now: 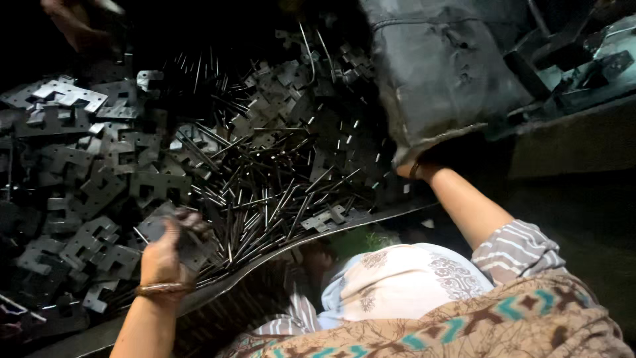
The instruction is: The person picks up metal brackets and pins from a large bin and sorts them into a smaller container.
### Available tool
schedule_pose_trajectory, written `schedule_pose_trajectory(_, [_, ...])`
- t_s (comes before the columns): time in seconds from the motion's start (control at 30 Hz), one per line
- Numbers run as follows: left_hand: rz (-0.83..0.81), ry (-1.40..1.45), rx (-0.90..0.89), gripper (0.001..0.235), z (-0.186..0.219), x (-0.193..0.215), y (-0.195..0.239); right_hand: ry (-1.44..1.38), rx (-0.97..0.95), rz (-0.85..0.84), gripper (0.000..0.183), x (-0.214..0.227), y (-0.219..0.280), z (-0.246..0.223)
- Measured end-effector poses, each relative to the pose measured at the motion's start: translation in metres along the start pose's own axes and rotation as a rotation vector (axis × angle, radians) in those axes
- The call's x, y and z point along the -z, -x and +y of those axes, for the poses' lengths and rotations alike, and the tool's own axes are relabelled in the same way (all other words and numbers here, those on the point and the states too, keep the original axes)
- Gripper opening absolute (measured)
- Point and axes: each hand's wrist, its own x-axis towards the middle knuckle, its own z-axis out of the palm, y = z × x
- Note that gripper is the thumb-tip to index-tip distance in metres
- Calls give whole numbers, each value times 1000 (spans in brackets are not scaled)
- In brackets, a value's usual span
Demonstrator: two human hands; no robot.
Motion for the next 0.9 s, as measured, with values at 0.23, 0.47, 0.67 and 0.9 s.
schedule_pose_trajectory(0.23, [218, -119, -90, 21, 1, 13, 0, -609, 437, -79, 53, 34, 63, -107])
schedule_pose_trajectory(0.47, [87, -189, -142, 23, -3, -10, 12, -1207, 506, -305, 43, 115, 89, -172])
schedule_pose_trajectory(0.67, [103, -248, -72, 32, -8, -26, 24, -1016, 538, 128, 42, 141, 96, -192])
schedule_pose_trajectory(0.9, [-294, 216, 98, 54, -24, -51, 17, -1580, 368, -218, 53, 171, 140, -216])
